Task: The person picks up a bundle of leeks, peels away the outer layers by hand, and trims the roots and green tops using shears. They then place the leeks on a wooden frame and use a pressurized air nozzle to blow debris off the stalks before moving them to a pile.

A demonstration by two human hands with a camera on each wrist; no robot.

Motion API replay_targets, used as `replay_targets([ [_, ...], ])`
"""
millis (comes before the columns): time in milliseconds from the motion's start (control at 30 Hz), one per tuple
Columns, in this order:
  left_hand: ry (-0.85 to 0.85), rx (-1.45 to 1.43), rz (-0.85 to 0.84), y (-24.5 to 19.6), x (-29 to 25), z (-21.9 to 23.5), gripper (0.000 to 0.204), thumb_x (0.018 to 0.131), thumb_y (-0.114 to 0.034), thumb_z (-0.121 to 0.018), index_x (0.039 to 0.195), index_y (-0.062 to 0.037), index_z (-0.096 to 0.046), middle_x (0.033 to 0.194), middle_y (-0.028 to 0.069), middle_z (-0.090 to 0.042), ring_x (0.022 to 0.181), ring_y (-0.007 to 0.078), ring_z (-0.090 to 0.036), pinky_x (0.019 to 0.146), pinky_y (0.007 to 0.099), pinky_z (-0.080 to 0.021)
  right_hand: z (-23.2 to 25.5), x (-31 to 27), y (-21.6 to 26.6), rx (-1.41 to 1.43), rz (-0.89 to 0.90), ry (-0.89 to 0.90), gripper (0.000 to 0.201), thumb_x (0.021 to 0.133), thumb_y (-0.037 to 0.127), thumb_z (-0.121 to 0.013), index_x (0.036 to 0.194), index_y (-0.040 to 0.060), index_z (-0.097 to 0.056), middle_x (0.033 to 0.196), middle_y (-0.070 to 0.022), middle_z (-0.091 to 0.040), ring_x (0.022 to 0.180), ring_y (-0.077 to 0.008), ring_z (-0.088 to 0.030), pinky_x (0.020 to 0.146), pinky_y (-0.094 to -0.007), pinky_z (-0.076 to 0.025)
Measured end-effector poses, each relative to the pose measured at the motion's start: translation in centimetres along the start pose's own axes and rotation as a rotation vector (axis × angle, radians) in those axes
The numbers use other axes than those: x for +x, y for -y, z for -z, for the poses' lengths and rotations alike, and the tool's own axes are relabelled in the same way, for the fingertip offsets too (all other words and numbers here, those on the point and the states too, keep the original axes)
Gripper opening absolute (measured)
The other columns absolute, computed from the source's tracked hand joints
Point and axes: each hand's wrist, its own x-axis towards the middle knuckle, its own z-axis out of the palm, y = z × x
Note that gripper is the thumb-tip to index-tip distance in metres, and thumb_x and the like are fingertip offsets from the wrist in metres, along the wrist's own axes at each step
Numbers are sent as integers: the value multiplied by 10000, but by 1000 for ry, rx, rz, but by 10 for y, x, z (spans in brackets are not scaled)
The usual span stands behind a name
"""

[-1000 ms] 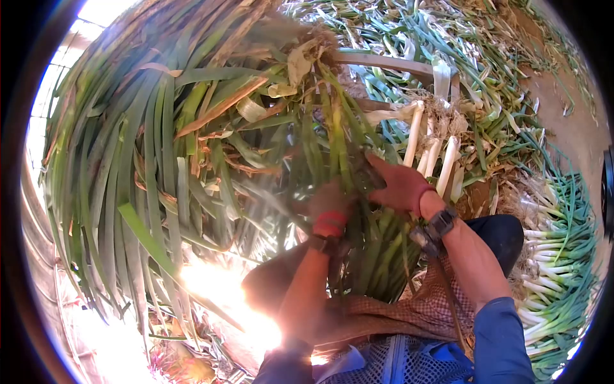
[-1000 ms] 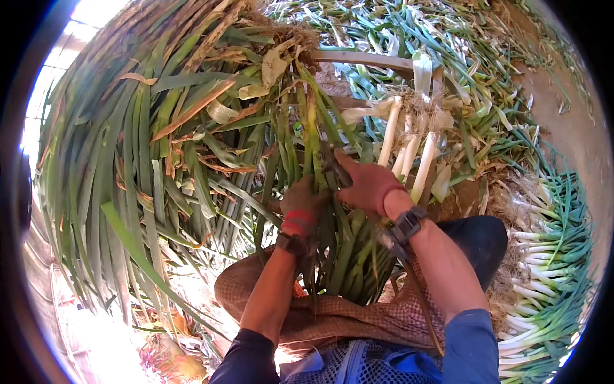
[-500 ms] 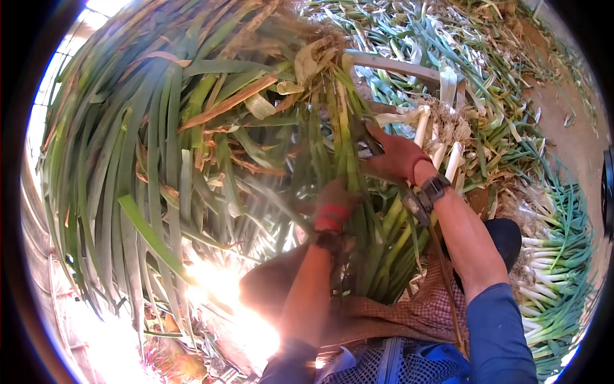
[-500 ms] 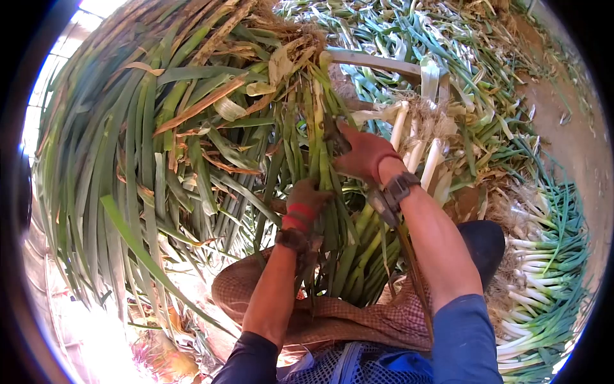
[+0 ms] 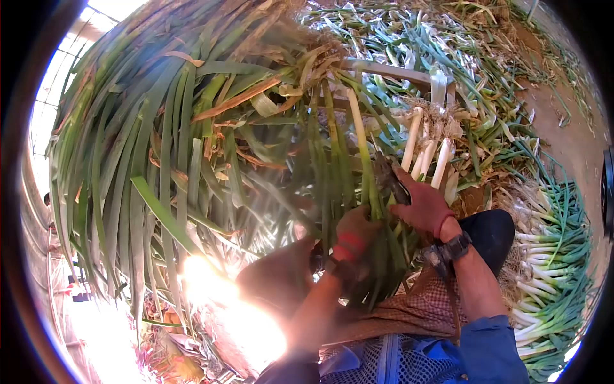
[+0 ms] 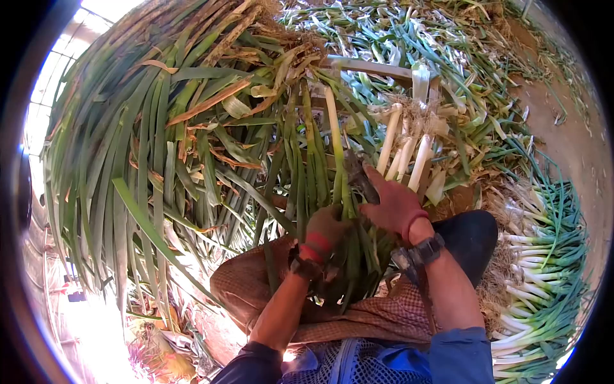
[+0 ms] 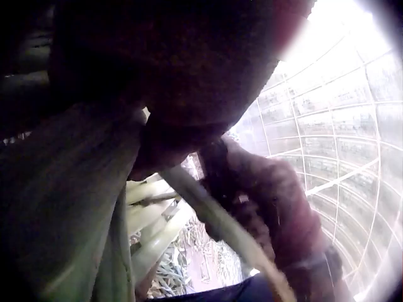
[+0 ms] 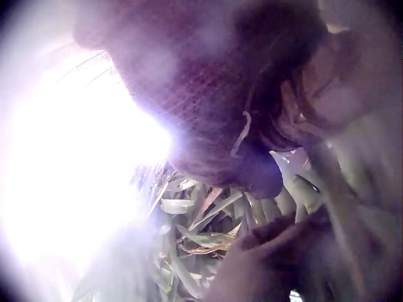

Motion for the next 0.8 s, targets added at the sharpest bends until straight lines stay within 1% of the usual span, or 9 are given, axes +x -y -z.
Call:
replay_targets([
  [133,-56,238,21,-8,-16,-10,464,806,-452,-784,1106,-99,-756,966,164,-769,901,374,-740,804,472,-574,11,32,8,32,10,-17,940,814,410,-781,1624,186,-362,1061,-270,-717,995,-435,-697,887,-480,-544],
  [300,-68,320,12,-5,-28,-24,458,813,-484,-759,1086,-117,-752,995,170,-759,918,392,-730,804,493,-572,16,68,18,-15,-97,68,939,805,404,-733,1636,217,-339,1033,-262,-725,936,-421,-711,828,-467,-547],
  [400,-94,369,8,-11,-31,-27,410,829,-470,-749,1029,-113,-740,984,169,-756,907,395,-730,788,500,-571,12,59,16,20,-90,-40,954,790,378,-731,1641,234,-326,1026,-262,-727,931,-425,-714,827,-474,-551],
  [467,-94,393,1,-17,-35,-28,395,835,-468,-745,1001,-111,-730,976,172,-755,898,399,-729,778,507,-570,14,41,16,6,-79,42,958,794,384,-732,1644,230,-318,1034,-265,-726,953,-431,-711,844,-476,-550],
  [533,165,553,-179,-23,-45,-31,388,843,-471,-743,969,-106,-711,974,181,-750,873,410,-725,755,517,-566,12,16,17,-46,-15,163,983,800,411,-746,1651,216,-294,1063,-277,-722,1011,-442,-700,895,-476,-545],
  [633,249,473,-55,-54,-87,-43,367,852,-457,-741,936,-101,-713,933,190,-744,855,416,-722,745,514,-567,2,-16,8,-85,89,224,991,800,455,-765,1645,209,-310,1079,-279,-721,1037,-449,-693,920,-475,-540],
  [733,160,239,-155,-28,-92,-65,352,877,-426,-719,935,-79,-735,871,197,-740,851,413,-725,738,504,-568,13,-23,5,-109,-21,186,986,793,473,-789,1631,201,-346,1091,-278,-720,1048,-444,-692,931,-473,-540],
  [767,162,237,-154,-32,-93,-54,352,877,-426,-719,935,-79,-735,871,197,-740,851,413,-725,738,504,-568,15,-23,3,-109,-107,153,977,795,473,-790,1626,194,-357,1105,-279,-718,1061,-439,-690,939,-472,-538],
  [800,278,233,-157,-40,-93,-29,357,887,-413,-712,987,-72,-754,878,199,-745,838,387,-733,748,487,-572,15,-24,0,-109,-108,154,977,795,473,-790,1626,194,-357,1105,-279,-718,1061,-439,-690,939,-472,-538],
])
